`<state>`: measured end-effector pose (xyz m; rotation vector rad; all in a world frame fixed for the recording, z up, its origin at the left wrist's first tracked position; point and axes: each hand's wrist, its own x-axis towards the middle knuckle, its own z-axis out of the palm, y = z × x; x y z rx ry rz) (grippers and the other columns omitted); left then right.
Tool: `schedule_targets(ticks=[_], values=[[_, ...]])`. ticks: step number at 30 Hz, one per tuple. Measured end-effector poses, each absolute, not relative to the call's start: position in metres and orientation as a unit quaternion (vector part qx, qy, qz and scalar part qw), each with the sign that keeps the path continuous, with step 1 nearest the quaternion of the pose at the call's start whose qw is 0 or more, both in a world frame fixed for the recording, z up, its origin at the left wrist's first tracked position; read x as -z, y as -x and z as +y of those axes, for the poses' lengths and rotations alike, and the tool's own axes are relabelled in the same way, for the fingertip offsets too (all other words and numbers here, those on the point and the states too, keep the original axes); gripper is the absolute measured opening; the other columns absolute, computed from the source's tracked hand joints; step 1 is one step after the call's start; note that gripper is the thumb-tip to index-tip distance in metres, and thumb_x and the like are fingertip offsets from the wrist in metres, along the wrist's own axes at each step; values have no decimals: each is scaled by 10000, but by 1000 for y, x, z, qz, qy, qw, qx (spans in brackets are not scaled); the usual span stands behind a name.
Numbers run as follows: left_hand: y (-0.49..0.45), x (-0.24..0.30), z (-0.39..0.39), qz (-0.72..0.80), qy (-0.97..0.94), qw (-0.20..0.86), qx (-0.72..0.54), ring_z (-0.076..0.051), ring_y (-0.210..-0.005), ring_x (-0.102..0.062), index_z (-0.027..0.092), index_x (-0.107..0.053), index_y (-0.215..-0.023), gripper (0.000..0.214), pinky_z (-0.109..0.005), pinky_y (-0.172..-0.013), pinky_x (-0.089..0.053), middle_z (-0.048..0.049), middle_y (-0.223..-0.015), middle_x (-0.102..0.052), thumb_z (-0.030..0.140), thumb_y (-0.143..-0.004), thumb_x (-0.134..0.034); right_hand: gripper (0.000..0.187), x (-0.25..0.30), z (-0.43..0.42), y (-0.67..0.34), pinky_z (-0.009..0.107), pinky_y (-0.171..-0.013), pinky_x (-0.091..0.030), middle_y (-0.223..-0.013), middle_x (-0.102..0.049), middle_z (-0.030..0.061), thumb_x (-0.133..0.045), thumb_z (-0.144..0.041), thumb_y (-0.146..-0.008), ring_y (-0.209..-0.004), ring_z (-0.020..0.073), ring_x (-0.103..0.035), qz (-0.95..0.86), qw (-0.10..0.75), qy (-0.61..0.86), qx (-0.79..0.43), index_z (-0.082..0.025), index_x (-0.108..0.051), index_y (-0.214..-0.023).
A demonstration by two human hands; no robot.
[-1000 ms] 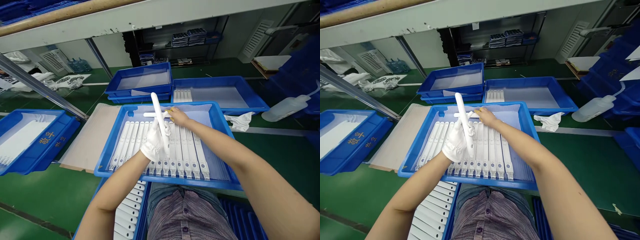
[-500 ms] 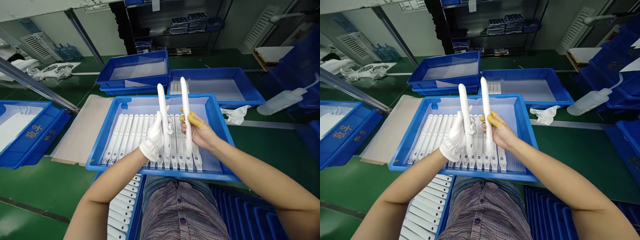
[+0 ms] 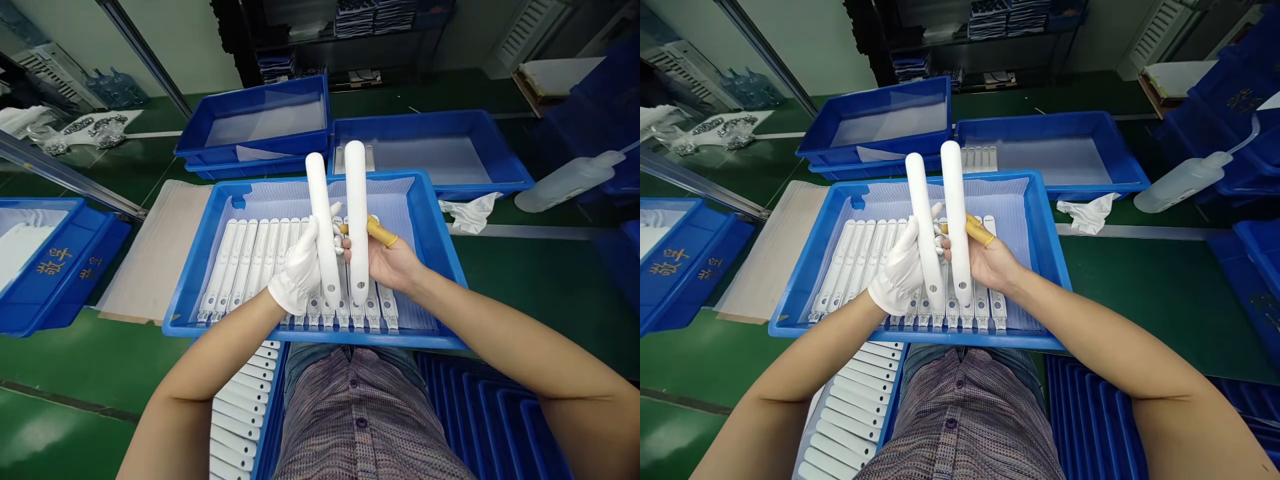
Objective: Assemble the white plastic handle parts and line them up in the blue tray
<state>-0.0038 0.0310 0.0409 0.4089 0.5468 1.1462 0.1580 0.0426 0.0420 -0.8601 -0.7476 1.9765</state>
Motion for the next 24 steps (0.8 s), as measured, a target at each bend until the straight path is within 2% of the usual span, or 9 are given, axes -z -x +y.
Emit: schedule_targets(ticks=[7,12,15,18,22,24], values=[[3,-44,28,234,-213,784,-533,-130,-702,-649,261,-549,-1478,480,-279,-671,-605,-13,-843,-635,430,-1030,-583,340,-38,31,-162,379,-835,-640,-1173,-683,27,-685,-431,-910,-900,171,-689,-361,456,314,-750,-306,-580,-1209],[3,-44,29,219,-255,756,-562,-118,-685,-626,278,-492,-1522,521,-259,-702,-592,6,-797,-626,347,-1020,-614,369,-39,30,-164,262,-738,-617,-1204,-679,-22,-805,-349,-829,-854,111,-665,-330,493,297,-749,-347,-652,-1165],[1,-40,31,222,-269,744,-569,-105,-684,-625,287,-442,-1560,567,-235,-732,-579,13,-785,-630,305,-1021,-618,389,-37,33,-164,231,-751,-608,-1168,-671,-38,-808,-274,-807,-867,95,-650,-329,500,296,-744,-364,-674,-1160],[-1,-37,33,214,-257,760,-557,-115,-693,-632,283,-401,-1586,560,-258,-736,-587,10,-769,-628,289,-1049,-559,415,-35,37,-162,276,-837,-623,-1181,-654,-13,-750,-237,-818,-940,122,-654,-335,476,304,-754,-349,-679,-1211],[-3,-33,34,227,-231,768,-553,-97,-658,-601,273,-464,-1542,526,-241,-701,-569,17,-770,-606,309,-1032,-590,583,-29,38,-162,301,-923,-617,-1264,-621,4,-760,-182,-761,-1017,139,-649,-378,461,301,-744,-358,-660,-1308],[-2,-30,34,230,-249,762,-552,-78,-625,-566,248,-522,-1492,528,-213,-654,-537,22,-781,-597,318,-987,-661,623,-24,37,-162,338,-934,-618,-1337,-597,14,-765,-215,-790,-1033,153,-647,-432,466,309,-708,-376,-621,-1375]])
